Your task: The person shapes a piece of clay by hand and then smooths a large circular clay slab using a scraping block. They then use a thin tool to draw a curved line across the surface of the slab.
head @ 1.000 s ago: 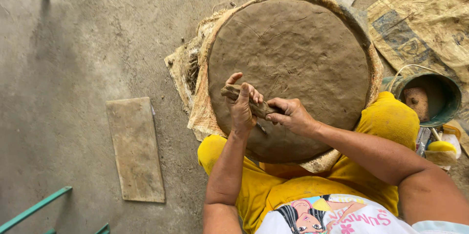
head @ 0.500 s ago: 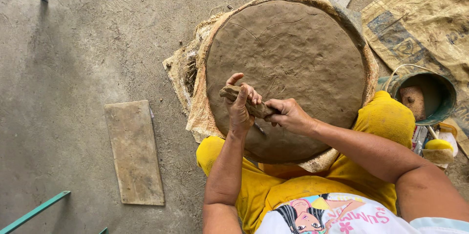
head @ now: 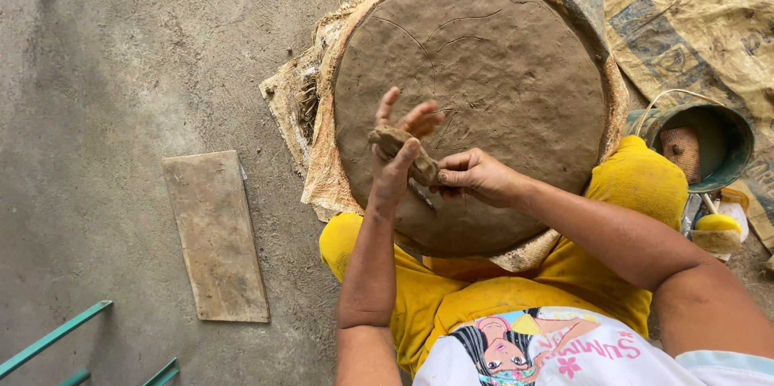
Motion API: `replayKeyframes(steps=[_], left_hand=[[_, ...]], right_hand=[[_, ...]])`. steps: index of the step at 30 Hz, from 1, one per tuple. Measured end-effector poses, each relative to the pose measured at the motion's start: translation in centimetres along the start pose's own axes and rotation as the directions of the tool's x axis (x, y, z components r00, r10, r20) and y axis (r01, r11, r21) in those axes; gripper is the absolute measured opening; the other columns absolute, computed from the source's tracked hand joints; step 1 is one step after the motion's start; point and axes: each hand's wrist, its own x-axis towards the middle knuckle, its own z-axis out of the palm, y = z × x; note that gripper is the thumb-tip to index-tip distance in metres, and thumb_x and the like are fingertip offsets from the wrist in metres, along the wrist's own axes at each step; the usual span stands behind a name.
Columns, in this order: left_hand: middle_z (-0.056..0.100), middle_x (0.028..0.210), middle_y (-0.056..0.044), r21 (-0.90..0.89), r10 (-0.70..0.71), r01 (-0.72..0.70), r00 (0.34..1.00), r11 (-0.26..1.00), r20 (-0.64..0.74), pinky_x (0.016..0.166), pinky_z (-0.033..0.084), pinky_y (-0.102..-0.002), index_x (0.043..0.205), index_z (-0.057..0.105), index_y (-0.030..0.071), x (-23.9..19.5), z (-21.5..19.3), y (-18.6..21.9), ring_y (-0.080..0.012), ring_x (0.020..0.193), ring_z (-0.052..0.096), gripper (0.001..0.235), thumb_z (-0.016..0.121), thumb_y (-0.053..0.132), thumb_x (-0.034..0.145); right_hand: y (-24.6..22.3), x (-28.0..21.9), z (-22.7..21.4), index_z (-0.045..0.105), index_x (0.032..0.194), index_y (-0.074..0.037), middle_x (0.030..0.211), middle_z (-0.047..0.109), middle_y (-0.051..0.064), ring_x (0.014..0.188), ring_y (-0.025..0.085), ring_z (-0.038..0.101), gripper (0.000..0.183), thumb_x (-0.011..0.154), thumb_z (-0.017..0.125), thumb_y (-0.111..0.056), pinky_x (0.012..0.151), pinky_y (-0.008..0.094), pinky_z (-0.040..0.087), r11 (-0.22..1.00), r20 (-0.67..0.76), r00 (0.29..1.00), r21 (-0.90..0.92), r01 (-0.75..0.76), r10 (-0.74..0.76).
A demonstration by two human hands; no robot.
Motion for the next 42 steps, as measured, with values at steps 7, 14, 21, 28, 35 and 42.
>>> replayKeyframes(steps=[7, 14, 21, 28, 35, 42], left_hand=[[0.072, 0.097, -0.009, -0.225, -0.017, -0.009, 0.994, 0.974, -0.112, 0.083, 0.062, -0.039, 0.15, 0.04, 0.007, -0.7, -0.2, -2.2, -0.0222, 0.09, 0.072, 0.079, 0.086, 0.025, 0.089], [0.06, 0.075, -0.003, -0.287, -0.035, -0.019, 0.983, 0.958, -0.182, 0.067, 0.055, -0.034, 0.137, 0.052, 0.003, -1.5, -1.0, -3.4, -0.0146, 0.069, 0.059, 0.052, 0.08, 0.019, 0.096], [0.055, 0.075, -0.001, -0.389, -0.052, -0.012, 0.987, 0.921, -0.154, 0.065, 0.054, -0.035, 0.135, 0.051, 0.005, -1.3, -0.6, -2.7, -0.0149, 0.066, 0.056, 0.052, 0.08, 0.025, 0.096], [0.057, 0.076, 0.0, -0.303, -0.043, 0.015, 0.995, 0.953, -0.085, 0.064, 0.055, -0.034, 0.141, 0.048, 0.01, -1.2, -0.8, -2.0, -0.0148, 0.069, 0.059, 0.069, 0.084, 0.038, 0.089], [0.062, 0.087, -0.004, -0.481, -0.019, -0.073, 0.983, 0.874, -0.183, 0.084, 0.058, -0.045, 0.149, 0.04, 0.012, -0.6, -0.6, 0.5, -0.0208, 0.084, 0.065, 0.099, 0.07, 0.073, 0.079], [0.065, 0.103, -0.011, -0.351, 0.115, -0.238, 0.934, 0.906, -0.337, 0.098, 0.055, -0.051, 0.154, 0.031, 0.016, -0.2, -3.2, 1.6, -0.0263, 0.098, 0.064, 0.074, 0.057, 0.06, 0.101]], right_hand=[[-2.8, -0.7, 2.3, 0.075, 0.125, -0.003, 0.083, 0.072, 0.006, 0.073, 0.01, 0.064, 0.034, 0.096, 0.07, -0.021, 0.065, 0.028, 0.052, 0.86, -0.252, 0.953, -0.509, 0.019, -0.17], [-2.6, -0.6, 2.5, 0.068, 0.13, -0.005, 0.096, 0.074, 0.0, 0.08, 0.007, 0.066, 0.038, 0.097, 0.066, -0.023, 0.068, 0.025, 0.052, 0.983, -0.106, 0.994, -0.185, 0.006, -0.026], [-1.7, -0.5, 1.7, 0.07, 0.127, -0.004, 0.093, 0.074, 0.004, 0.076, 0.008, 0.068, 0.035, 0.097, 0.07, -0.02, 0.067, 0.026, 0.056, 0.939, -0.125, 0.987, -0.34, 0.052, -0.1], [-3.1, -0.9, 3.4, 0.069, 0.134, -0.006, 0.084, 0.06, 0.0, 0.068, 0.009, 0.058, 0.038, 0.098, 0.069, -0.019, 0.06, 0.029, 0.05, 0.786, -0.03, 0.989, -0.61, 0.095, -0.144], [-5.7, -0.9, 4.4, 0.069, 0.113, -0.006, 0.091, 0.067, 0.002, 0.076, 0.01, 0.065, 0.022, 0.094, 0.073, -0.016, 0.064, 0.026, 0.057, 0.234, 0.17, 0.799, -0.903, 0.361, -0.576], [-7.0, -2.1, 1.6, 0.071, 0.109, -0.006, 0.094, 0.07, 0.001, 0.076, 0.009, 0.064, 0.011, 0.105, 0.065, -0.014, 0.061, 0.022, 0.057, 0.67, -0.131, 0.797, -0.63, 0.392, -0.59]])
